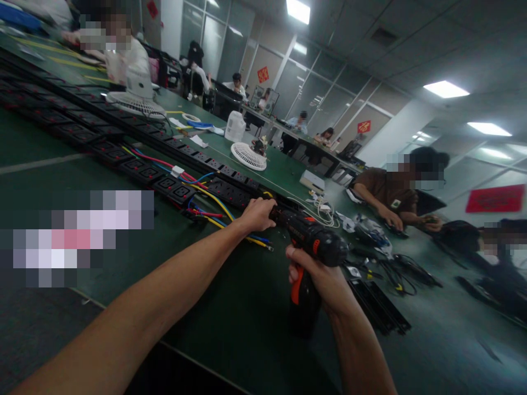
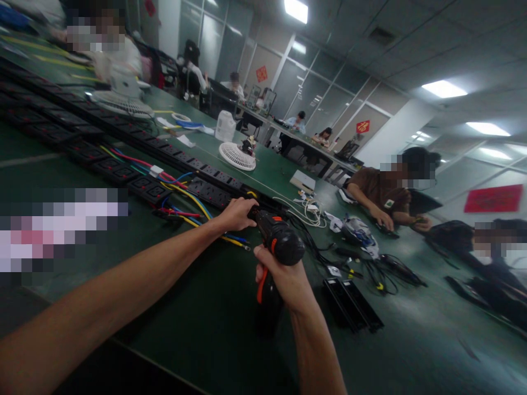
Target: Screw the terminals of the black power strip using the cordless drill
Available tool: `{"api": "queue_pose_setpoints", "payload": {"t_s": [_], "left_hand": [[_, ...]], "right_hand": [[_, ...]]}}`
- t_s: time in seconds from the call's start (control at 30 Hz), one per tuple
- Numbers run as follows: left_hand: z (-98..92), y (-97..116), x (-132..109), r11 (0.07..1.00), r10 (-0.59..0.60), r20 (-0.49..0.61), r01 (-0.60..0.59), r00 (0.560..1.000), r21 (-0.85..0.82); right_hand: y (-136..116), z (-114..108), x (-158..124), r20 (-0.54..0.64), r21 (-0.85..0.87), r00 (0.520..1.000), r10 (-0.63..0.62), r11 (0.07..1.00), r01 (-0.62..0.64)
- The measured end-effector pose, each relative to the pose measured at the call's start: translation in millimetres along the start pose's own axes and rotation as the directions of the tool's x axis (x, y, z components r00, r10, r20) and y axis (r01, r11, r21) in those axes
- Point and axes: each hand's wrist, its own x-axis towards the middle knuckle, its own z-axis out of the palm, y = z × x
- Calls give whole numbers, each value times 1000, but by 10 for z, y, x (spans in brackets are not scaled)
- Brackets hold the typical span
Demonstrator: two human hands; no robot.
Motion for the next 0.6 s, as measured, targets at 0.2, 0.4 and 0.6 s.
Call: {"api": "queue_pose_setpoints", "payload": {"t_s": [0.2,0.4,0.6], "left_hand": [[-39,27,-17,1000,-12,16,12,1000,-2],[-90,53,-43,1000,-12,29,12,999,-10],[-89,37,-43,1000,-1,26,1,1000,-13]], "right_hand": [[1,9,-4,0,16,1000,15,1000,-15],[-7,4,-15,13,3,1000,2,1000,-2],[8,1,-4,19,-22,1000,-15,1000,15]]}}
